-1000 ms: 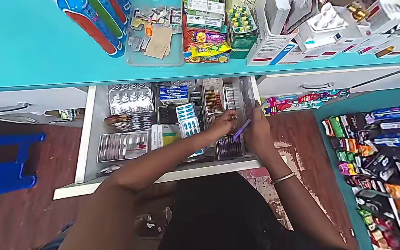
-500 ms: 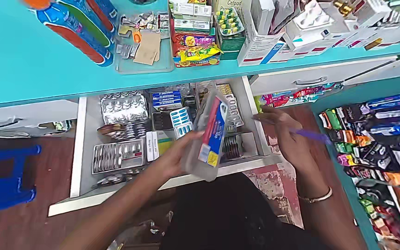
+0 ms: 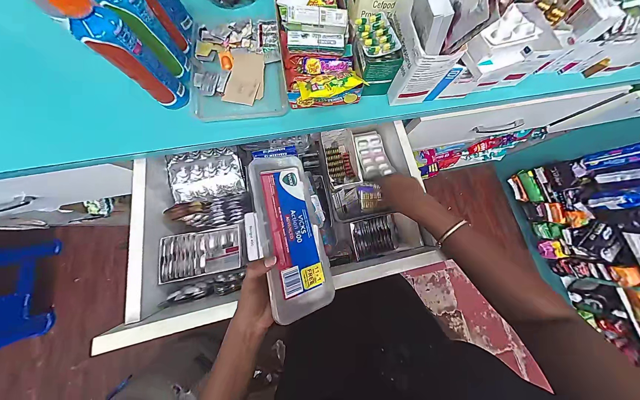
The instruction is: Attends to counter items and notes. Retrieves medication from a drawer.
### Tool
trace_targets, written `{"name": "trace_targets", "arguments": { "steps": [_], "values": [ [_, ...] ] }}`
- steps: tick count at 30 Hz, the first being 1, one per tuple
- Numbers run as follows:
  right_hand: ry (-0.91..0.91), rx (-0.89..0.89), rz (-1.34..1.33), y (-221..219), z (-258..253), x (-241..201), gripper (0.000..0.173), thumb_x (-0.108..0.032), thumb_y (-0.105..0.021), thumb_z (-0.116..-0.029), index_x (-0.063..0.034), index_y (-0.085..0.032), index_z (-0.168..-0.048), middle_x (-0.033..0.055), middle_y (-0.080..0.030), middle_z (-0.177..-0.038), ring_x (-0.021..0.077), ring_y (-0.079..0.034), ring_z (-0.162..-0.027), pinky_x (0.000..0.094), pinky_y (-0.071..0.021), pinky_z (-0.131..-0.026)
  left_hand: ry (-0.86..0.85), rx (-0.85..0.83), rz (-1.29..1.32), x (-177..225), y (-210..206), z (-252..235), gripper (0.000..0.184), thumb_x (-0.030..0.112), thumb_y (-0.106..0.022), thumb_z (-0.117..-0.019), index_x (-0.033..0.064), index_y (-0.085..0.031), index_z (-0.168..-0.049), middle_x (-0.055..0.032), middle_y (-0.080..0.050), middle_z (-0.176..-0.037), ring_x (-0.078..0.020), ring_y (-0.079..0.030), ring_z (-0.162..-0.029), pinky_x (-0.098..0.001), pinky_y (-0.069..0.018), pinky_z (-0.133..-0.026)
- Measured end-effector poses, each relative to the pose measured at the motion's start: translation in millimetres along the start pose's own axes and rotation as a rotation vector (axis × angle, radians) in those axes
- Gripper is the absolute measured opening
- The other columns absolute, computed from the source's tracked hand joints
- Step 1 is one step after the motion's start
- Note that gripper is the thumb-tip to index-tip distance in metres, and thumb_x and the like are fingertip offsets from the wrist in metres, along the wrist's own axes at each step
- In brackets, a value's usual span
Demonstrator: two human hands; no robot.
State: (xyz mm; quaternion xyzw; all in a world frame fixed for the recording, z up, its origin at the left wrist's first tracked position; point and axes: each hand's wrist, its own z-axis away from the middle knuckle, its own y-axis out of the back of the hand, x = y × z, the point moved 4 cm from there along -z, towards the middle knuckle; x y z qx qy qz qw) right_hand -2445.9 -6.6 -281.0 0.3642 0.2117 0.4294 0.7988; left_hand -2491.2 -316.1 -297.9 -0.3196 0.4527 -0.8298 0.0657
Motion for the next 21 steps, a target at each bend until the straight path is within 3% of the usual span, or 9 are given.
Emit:
{"name": "trace_targets", "arguments": {
  "steps": [2,4,7,9,10,13,16,19,21],
  "values": [
    [-0.036,0.090,0.004,17,11,3,0.027,-0.010,-0.063,-0.0986,-0.0002,-0.065,-0.123,0.0279,-0.068,-0.110,0.0487,-0.068,-0.099,0.0649,-0.0536,-0.077,0.032,-0.078,0.050,-3,3,-3,0.050,0.036,-0.083,-0.0753,0.0095,-0.073,-0.116,-0.0185,-0.074,-0.114,-0.0299,-0.073,-0.106,-0.0458,-0.0604,-0.091],
    [-0.052,0.150,0.007,21,13,4,0.023,-0.009,-0.066,-0.0967,0.0006,-0.068,-0.117,0.0275,-0.069,-0.104,0.0479,-0.069,-0.094,0.0638,-0.0542,-0.073,0.060,-0.155,0.106,-6,7,-6,0.056,0.033,-0.082,-0.0783,0.0062,-0.067,-0.125,-0.0246,-0.068,-0.124,-0.0380,-0.068,-0.115,-0.0533,-0.0558,-0.098],
    [-0.066,0.165,-0.009,19,10,-1,0.014,-0.007,-0.067,-0.0949,0.0044,-0.069,-0.103,0.0286,-0.068,-0.101,0.0481,-0.068,-0.093,0.0632,-0.0543,-0.072,0.074,-0.172,0.092,-7,8,-7,0.056,0.032,-0.082,-0.0787,0.0059,-0.067,-0.126,-0.0247,-0.068,-0.124,-0.0381,-0.067,-0.116,-0.0534,-0.0556,-0.098],
    [-0.038,0.120,-0.021,16,6,-4,0.015,-0.009,-0.066,-0.0962,0.0035,-0.070,-0.102,0.0278,-0.069,-0.102,0.0471,-0.068,-0.096,0.0631,-0.0541,-0.075,0.060,-0.148,0.045,-4,4,-4,0.049,0.034,-0.083,-0.0776,0.0097,-0.072,-0.119,-0.0184,-0.072,-0.118,-0.0306,-0.071,-0.110,-0.0468,-0.0588,-0.094],
    [-0.005,0.071,-0.036,12,1,-5,0.016,-0.011,-0.065,-0.0978,0.0032,-0.071,-0.105,0.0280,-0.069,-0.105,0.0475,-0.067,-0.100,0.0646,-0.0529,-0.080,0.050,-0.142,0.032,-4,1,-3,0.047,0.035,-0.083,-0.0774,0.0114,-0.074,-0.117,-0.0162,-0.074,-0.116,-0.0280,-0.073,-0.108,-0.0445,-0.0598,-0.093],
    [0.108,-0.022,-0.025,-11,-21,-1,0.027,-0.011,-0.066,-0.0962,-0.0031,-0.070,-0.122,0.0258,-0.070,-0.110,0.0474,-0.066,-0.105,0.0672,-0.0508,-0.086,0.080,-0.214,0.103,-8,8,-5,0.056,0.034,-0.081,-0.0805,0.0052,-0.067,-0.126,-0.0255,-0.067,-0.126,-0.0390,-0.066,-0.118,-0.0532,-0.0549,-0.099],
    [0.138,-0.097,-0.028,-21,-29,-4,0.038,-0.014,-0.066,-0.0962,-0.0007,-0.062,-0.131,0.0277,-0.067,-0.117,0.0484,-0.064,-0.110,0.0692,-0.0492,-0.090,0.085,-0.245,0.117,-7,4,-4,0.055,0.035,-0.081,-0.0802,0.0058,-0.069,-0.125,-0.0235,-0.068,-0.126,-0.0361,-0.067,-0.118,-0.0510,-0.0552,-0.100],
    [0.089,-0.064,0.004,-19,-25,-8,0.040,-0.014,-0.070,-0.0942,-0.0032,-0.063,-0.132,0.0276,-0.063,-0.126,0.0481,-0.063,-0.112,0.0671,-0.0508,-0.090,0.076,-0.285,0.157,-5,2,-1,0.051,0.031,-0.080,-0.0823,0.0066,-0.069,-0.126,-0.0222,-0.068,-0.127,-0.0351,-0.067,-0.119,-0.0498,-0.0547,-0.101],
    [0.074,-0.060,0.053,-18,-25,-9,0.037,-0.017,-0.072,-0.0920,-0.0085,-0.068,-0.127,0.0247,-0.067,-0.120,0.0464,-0.065,-0.109,0.0668,-0.0515,-0.086,0.077,-0.304,0.175,-7,3,-1,0.053,0.031,-0.079,-0.0827,0.0064,-0.068,-0.128,-0.0228,-0.067,-0.130,-0.0364,-0.065,-0.121,-0.0513,-0.0534,-0.102]
  ]
}}
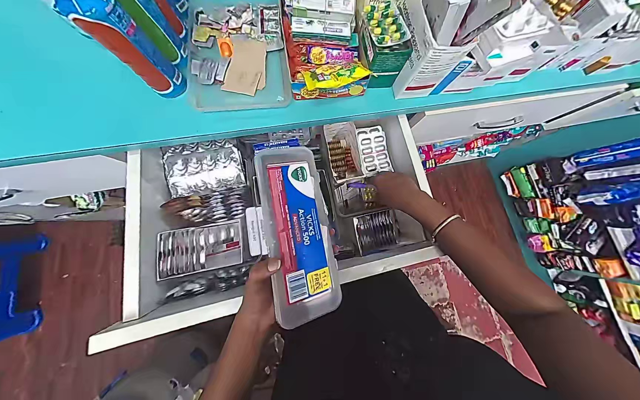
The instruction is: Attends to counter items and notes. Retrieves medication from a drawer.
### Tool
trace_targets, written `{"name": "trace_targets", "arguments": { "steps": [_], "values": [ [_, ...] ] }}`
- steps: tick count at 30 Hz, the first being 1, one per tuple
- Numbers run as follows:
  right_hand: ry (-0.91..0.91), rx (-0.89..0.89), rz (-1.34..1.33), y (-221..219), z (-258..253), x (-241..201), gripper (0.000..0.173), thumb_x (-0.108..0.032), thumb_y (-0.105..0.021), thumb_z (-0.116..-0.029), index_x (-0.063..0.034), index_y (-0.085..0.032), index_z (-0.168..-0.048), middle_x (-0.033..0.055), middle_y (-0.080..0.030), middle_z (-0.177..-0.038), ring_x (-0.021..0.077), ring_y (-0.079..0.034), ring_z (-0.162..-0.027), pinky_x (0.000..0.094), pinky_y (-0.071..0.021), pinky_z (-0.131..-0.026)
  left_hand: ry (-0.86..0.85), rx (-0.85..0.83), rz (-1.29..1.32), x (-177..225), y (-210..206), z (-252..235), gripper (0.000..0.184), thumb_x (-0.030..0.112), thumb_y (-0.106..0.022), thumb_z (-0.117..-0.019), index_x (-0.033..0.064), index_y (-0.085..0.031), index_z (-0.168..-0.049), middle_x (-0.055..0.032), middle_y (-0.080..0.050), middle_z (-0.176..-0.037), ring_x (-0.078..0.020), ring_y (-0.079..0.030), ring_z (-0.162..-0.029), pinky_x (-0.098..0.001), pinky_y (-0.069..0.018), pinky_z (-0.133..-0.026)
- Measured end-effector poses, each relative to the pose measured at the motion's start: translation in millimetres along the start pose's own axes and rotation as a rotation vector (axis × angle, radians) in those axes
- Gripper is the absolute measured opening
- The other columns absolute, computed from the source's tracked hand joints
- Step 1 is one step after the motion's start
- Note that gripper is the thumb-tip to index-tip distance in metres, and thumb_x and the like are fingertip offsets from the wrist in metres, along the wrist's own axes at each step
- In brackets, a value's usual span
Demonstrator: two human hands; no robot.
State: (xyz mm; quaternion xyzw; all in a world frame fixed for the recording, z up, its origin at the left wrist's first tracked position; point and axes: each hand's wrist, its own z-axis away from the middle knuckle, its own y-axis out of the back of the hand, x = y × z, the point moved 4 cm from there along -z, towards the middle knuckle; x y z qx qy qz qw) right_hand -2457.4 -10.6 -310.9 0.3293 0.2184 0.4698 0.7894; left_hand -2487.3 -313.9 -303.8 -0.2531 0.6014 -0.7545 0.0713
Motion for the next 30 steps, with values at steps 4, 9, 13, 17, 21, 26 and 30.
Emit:
{"name": "trace_targets", "arguments": {
  "steps": [4,9,13,17,21,26,30],
  "values": [
    [0.021,-0.044,0.088,-6,-8,-3,0.040,-0.021,-0.076,-0.0894,-0.0102,-0.067,-0.127,0.0230,-0.070,-0.112,0.0465,-0.066,-0.105,0.0680,-0.0508,-0.082,-0.024,0.011,-0.052,2,-7,1,0.046,0.031,-0.079,-0.0829,0.0094,-0.072,-0.123,-0.0184,-0.070,-0.125,-0.0312,-0.068,-0.117,-0.0470,-0.0561,-0.100],
    [0.087,0.005,0.218,-11,-14,0,0.044,-0.023,-0.077,-0.0874,-0.0128,-0.066,-0.129,0.0203,-0.071,-0.109,0.0441,-0.068,-0.097,0.0642,-0.0516,-0.077,0.014,-0.011,0.005,-2,6,1,0.059,0.032,-0.080,-0.0816,0.0044,-0.064,-0.132,-0.0266,-0.063,-0.134,-0.0412,-0.062,-0.124,-0.0556,-0.0510,-0.104],
    [0.195,-0.033,0.274,2,-7,5,0.044,-0.024,-0.072,-0.0924,-0.0186,-0.064,-0.135,0.0180,-0.071,-0.113,0.0423,-0.068,-0.103,0.0634,-0.0515,-0.082,0.004,-0.067,0.017,-1,-1,1,0.057,0.030,-0.078,-0.0841,0.0052,-0.064,-0.134,-0.0253,-0.062,-0.135,-0.0397,-0.061,-0.126,-0.0543,-0.0493,-0.107],
    [0.150,-0.012,0.205,14,12,7,0.026,-0.014,-0.066,-0.0965,-0.0091,-0.071,-0.122,0.0225,-0.072,-0.107,0.0450,-0.068,-0.100,0.0646,-0.0522,-0.080,-0.043,-0.082,-0.013,2,-8,8,0.047,0.032,-0.074,-0.0873,0.0097,-0.069,-0.129,-0.0178,-0.068,-0.130,-0.0306,-0.065,-0.122,-0.0465,-0.0533,-0.104],
    [0.096,-0.096,0.163,22,20,4,0.025,-0.012,-0.057,-0.1004,0.0012,-0.067,-0.119,0.0269,-0.068,-0.114,0.0470,-0.065,-0.108,0.0649,-0.0507,-0.086,-0.006,-0.038,0.078,-4,10,16,0.060,0.035,-0.078,-0.0833,0.0075,-0.065,-0.135,-0.0234,-0.062,-0.136,-0.0376,-0.060,-0.128,-0.0529,-0.0501,-0.106],
    [0.121,0.081,0.030,50,27,4,0.030,-0.025,-0.055,-0.1041,-0.0033,-0.072,-0.116,0.0246,-0.071,-0.103,0.0455,-0.068,-0.101,0.0632,-0.0508,-0.082,0.031,-0.078,0.162,-9,4,14,0.074,0.044,-0.075,-0.0832,0.0105,-0.055,-0.146,-0.0235,-0.053,-0.148,-0.0413,-0.052,-0.136,-0.0572,-0.0437,-0.110],
    [0.219,0.206,-0.049,70,21,15,0.023,-0.024,-0.061,-0.1012,-0.0049,-0.074,-0.107,0.0211,-0.071,-0.086,0.0432,-0.069,-0.086,0.0604,-0.0512,-0.072,-0.047,0.122,0.111,-11,35,39,0.072,0.052,-0.077,-0.0792,0.0100,-0.064,-0.136,-0.0187,-0.063,-0.137,-0.0348,-0.062,-0.125,-0.0526,-0.0529,-0.101]
  ]
}}
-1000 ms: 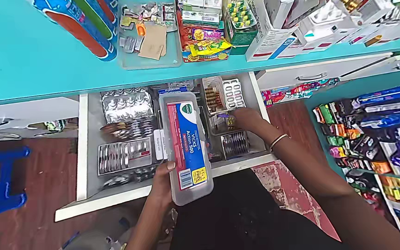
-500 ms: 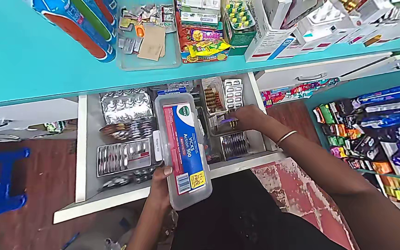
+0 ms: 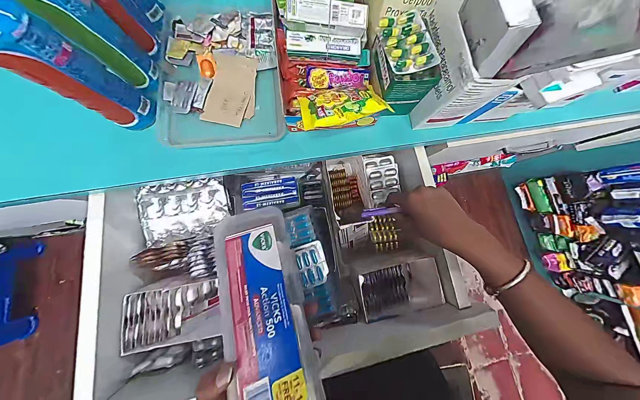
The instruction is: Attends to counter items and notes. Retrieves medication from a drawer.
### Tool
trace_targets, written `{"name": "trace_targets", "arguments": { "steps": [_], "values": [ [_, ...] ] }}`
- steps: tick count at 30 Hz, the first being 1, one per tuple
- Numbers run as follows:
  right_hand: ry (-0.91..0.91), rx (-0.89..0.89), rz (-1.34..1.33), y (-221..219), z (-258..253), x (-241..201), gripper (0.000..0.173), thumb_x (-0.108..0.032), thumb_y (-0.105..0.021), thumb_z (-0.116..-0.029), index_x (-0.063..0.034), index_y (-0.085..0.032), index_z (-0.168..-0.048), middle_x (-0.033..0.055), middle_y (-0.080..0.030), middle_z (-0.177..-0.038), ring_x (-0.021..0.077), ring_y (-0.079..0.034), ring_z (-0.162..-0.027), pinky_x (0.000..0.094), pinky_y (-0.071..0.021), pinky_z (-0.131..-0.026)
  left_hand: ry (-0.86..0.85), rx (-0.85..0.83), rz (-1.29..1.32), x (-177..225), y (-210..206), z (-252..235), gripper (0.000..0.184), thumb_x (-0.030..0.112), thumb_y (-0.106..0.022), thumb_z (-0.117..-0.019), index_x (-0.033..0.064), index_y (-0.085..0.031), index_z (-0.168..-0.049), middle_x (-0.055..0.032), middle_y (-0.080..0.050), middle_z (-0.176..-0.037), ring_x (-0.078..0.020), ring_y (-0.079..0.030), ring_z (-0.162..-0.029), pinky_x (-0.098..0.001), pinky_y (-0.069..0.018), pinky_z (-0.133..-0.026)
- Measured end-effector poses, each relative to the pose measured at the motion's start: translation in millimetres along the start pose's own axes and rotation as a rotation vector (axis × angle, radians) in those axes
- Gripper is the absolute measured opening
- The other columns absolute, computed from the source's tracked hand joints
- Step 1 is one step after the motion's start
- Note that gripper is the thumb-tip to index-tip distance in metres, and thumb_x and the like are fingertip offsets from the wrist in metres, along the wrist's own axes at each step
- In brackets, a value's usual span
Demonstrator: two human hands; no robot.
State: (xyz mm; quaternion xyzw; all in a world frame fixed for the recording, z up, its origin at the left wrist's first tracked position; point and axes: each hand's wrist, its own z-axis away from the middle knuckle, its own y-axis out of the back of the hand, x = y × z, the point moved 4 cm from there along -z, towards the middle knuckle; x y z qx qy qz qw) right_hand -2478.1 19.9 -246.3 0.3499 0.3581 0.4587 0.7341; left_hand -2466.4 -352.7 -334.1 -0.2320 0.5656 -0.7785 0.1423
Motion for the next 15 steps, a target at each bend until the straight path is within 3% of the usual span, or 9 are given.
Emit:
{"name": "trace_targets", "arguments": {
  "steps": [2,4,5,8,11,15],
  "values": [
    [0.062,-0.159,-0.047,-4,-6,3,0.025,-0.020,-0.056,-0.1043,-0.0020,-0.070,-0.114,0.0243,-0.070,-0.096,0.0456,-0.068,-0.095,0.0625,-0.0507,-0.081,-0.044,0.096,-0.019,-1,27,20,0.075,0.053,-0.080,-0.0766,0.0088,-0.063,-0.135,-0.0200,-0.063,-0.136,-0.0365,-0.064,-0.122,-0.0538,-0.0554,-0.096],
    [0.146,-0.326,-0.054,-16,-9,3,0.026,-0.016,-0.054,-0.1051,-0.0002,-0.069,-0.120,0.0271,-0.069,-0.109,0.0483,-0.066,-0.106,0.0652,-0.0498,-0.089,-0.016,0.122,-0.065,-5,29,26,0.088,0.062,-0.078,-0.0733,0.0105,-0.057,-0.141,-0.0201,-0.060,-0.140,-0.0369,-0.063,-0.123,-0.0536,-0.0549,-0.096],
    [0.170,-0.428,-0.029,-23,-9,-1,0.025,-0.013,-0.055,-0.1039,0.0002,-0.068,-0.121,0.0285,-0.068,-0.112,0.0500,-0.064,-0.108,0.0666,-0.0487,-0.090,0.033,0.106,-0.046,-7,15,19,0.095,0.064,-0.077,-0.0715,0.0101,-0.053,-0.145,-0.0210,-0.056,-0.143,-0.0381,-0.060,-0.125,-0.0555,-0.0517,-0.099],
    [0.179,-0.748,0.129,-53,-12,-15,0.029,-0.006,-0.058,-0.0996,0.0004,-0.064,-0.128,0.0302,-0.065,-0.116,0.0517,-0.062,-0.110,0.0680,-0.0489,-0.087,0.094,0.061,-0.045,-11,-20,-1,0.096,0.068,-0.076,-0.0703,0.0116,-0.054,-0.145,-0.0187,-0.059,-0.140,-0.0348,-0.062,-0.121,-0.0517,-0.0519,-0.099],
    [0.221,-0.822,0.228,-79,-18,-20,0.023,-0.003,-0.059,-0.0972,0.0026,-0.065,-0.119,0.0290,-0.066,-0.111,0.0506,-0.064,-0.104,0.0662,-0.0504,-0.081,0.094,0.063,-0.039,-13,-20,-1,0.097,0.068,-0.076,-0.0695,0.0106,-0.054,-0.145,-0.0180,-0.059,-0.139,-0.0331,-0.063,-0.119,-0.0497,-0.0521,-0.099],
    [0.210,-0.849,0.311,-84,-21,-22,0.025,-0.002,-0.056,-0.0976,0.0019,-0.065,-0.120,0.0281,-0.066,-0.112,0.0493,-0.064,-0.104,0.0645,-0.0513,-0.081,0.071,0.080,-0.049,-14,-18,0,0.099,0.069,-0.076,-0.0690,0.0095,-0.053,-0.145,-0.0192,-0.061,-0.137,-0.0339,-0.064,-0.117,-0.0507,-0.0526,-0.098]
  ]
}}
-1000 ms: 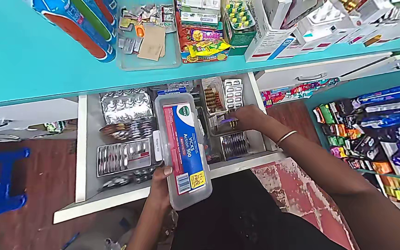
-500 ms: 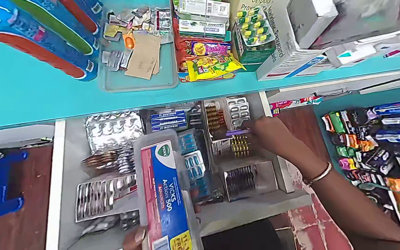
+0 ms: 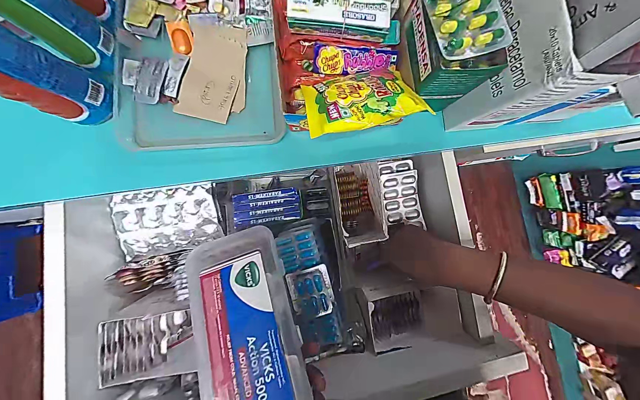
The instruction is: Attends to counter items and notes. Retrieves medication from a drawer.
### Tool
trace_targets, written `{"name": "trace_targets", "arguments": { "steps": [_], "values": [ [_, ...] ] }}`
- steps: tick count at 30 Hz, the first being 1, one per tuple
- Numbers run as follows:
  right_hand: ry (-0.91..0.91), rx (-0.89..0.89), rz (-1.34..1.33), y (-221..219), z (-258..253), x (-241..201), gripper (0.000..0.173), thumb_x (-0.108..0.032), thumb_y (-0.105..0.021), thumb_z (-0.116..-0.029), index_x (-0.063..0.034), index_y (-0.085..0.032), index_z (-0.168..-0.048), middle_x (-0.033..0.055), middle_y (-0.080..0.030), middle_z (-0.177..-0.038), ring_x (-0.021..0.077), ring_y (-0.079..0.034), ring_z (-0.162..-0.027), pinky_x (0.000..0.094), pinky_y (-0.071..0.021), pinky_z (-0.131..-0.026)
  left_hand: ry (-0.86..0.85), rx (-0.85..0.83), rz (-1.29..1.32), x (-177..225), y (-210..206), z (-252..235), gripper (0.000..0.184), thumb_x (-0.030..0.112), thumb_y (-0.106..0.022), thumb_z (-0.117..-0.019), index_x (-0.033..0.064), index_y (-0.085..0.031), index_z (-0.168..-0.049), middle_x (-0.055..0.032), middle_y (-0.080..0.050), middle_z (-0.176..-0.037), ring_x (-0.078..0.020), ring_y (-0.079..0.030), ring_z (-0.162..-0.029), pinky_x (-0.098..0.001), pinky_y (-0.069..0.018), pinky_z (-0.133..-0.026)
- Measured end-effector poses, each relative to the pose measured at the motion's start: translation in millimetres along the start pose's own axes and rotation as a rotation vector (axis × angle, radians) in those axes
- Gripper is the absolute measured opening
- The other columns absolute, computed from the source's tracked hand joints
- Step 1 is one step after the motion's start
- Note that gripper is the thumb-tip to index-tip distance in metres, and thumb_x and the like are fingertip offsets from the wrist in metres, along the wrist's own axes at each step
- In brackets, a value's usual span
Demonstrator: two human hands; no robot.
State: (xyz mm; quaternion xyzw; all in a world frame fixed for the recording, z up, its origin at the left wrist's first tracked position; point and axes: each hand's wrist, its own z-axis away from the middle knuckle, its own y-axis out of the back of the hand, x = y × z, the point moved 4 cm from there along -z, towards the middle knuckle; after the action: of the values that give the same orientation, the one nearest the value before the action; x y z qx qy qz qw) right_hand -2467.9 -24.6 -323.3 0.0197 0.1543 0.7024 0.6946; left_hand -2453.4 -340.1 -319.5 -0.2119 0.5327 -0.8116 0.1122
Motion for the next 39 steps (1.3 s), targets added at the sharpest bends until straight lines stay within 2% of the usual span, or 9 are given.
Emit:
{"name": "trace_targets", "arguments": {
  "steps": [6,9,14,16,20,24,31,34,39],
  "values": [
    [-0.007,0.034,0.058,11,14,1,0.033,0.003,-0.049,-0.1003,-0.0011,-0.061,-0.131,0.0293,-0.064,-0.116,0.0507,-0.062,-0.108,0.0642,-0.0507,-0.086,0.034,-0.056,0.059,-2,-4,-6,0.094,0.063,-0.079,-0.0697,0.0097,-0.056,-0.144,-0.0189,-0.059,-0.141,-0.0340,-0.063,-0.120,-0.0489,-0.0535,-0.099],
    [0.080,0.140,0.157,19,38,13,0.036,0.000,-0.049,-0.1027,-0.0084,-0.060,-0.136,0.0254,-0.067,-0.104,0.0460,-0.066,-0.095,0.0591,-0.0525,-0.078,0.009,-0.070,0.018,-3,-2,-7,0.096,0.068,-0.077,-0.0704,0.0097,-0.056,-0.144,-0.0186,-0.060,-0.140,-0.0333,-0.065,-0.119,-0.0474,-0.0554,-0.097],
    [0.369,0.690,0.145,13,86,45,0.017,-0.019,-0.073,-0.0933,-0.0162,-0.075,-0.109,0.0104,-0.068,-0.075,0.0316,-0.068,-0.066,0.0504,-0.0548,-0.059,-0.037,-0.156,0.066,8,-16,-7,0.085,0.058,-0.074,-0.0789,0.0098,-0.054,-0.146,-0.0219,-0.054,-0.147,-0.0397,-0.056,-0.131,-0.0545,-0.0473,-0.107],
    [0.488,0.972,0.074,-2,104,58,0.017,-0.029,-0.070,-0.0920,-0.0169,-0.076,-0.102,0.0020,-0.069,-0.071,0.0192,-0.067,-0.060,0.0391,-0.0540,-0.053,-0.021,-0.197,0.090,10,-15,-8,0.084,0.055,-0.074,-0.0796,0.0095,-0.054,-0.147,-0.0214,-0.054,-0.147,-0.0392,-0.055,-0.133,-0.0547,-0.0466,-0.107],
    [0.483,1.263,-0.414,-39,149,72,0.024,-0.036,-0.070,-0.0951,-0.0144,-0.072,-0.104,-0.0085,-0.071,-0.090,-0.0078,-0.061,-0.077,0.0098,-0.0512,-0.069,-0.064,-0.231,0.104,9,-19,-13,0.080,0.052,-0.073,-0.0820,0.0073,-0.054,-0.146,-0.0235,-0.054,-0.146,-0.0400,-0.055,-0.131,-0.0547,-0.0481,-0.106],
    [0.347,1.420,-1.032,-77,156,69,0.022,-0.029,-0.082,-0.0843,-0.0257,-0.067,-0.100,-0.0185,-0.062,-0.070,-0.0080,-0.056,-0.058,0.0102,-0.0499,-0.054,-0.052,-0.247,0.093,10,-29,-18,0.076,0.042,-0.076,-0.0817,0.0058,-0.055,-0.145,-0.0243,-0.055,-0.144,-0.0403,-0.056,-0.131,-0.0554,-0.0482,-0.106],
    [0.389,1.004,-1.770,-67,111,-9,0.018,-0.024,-0.075,-0.0883,-0.0175,-0.063,-0.078,-0.0086,-0.057,-0.057,-0.0038,-0.044,-0.042,0.0123,-0.0367,-0.040,0.023,-0.402,0.046,-15,-44,-31,0.092,0.050,-0.078,-0.0783,0.0091,-0.043,-0.153,-0.0219,-0.039,-0.159,-0.0390,-0.059,-0.126,-0.0500,-0.0535,-0.097],
    [0.433,0.858,-1.742,-54,93,-27,0.019,-0.022,-0.074,-0.0902,-0.0127,-0.064,-0.077,-0.0058,-0.057,-0.056,-0.0025,-0.043,-0.041,0.0129,-0.0359,-0.040,0.098,-0.406,0.052,-21,-44,-24,0.091,0.055,-0.077,-0.0772,0.0060,-0.050,-0.148,-0.0231,-0.062,-0.135,-0.0349,-0.065,-0.118,-0.0469,-0.0543,-0.099],
    [0.446,0.727,-1.623,-40,81,-57,0.021,-0.027,-0.070,-0.0967,-0.0126,-0.061,-0.084,-0.0085,-0.050,-0.057,-0.0024,-0.038,-0.042,0.0138,-0.0328,-0.041,0.135,-0.406,0.045,-26,-36,-15,0.070,0.053,-0.075,-0.0826,0.0082,-0.064,-0.136,-0.0217,-0.068,-0.127,-0.0351,-0.067,-0.117,-0.0481,-0.0548,-0.099]
  ]
}}
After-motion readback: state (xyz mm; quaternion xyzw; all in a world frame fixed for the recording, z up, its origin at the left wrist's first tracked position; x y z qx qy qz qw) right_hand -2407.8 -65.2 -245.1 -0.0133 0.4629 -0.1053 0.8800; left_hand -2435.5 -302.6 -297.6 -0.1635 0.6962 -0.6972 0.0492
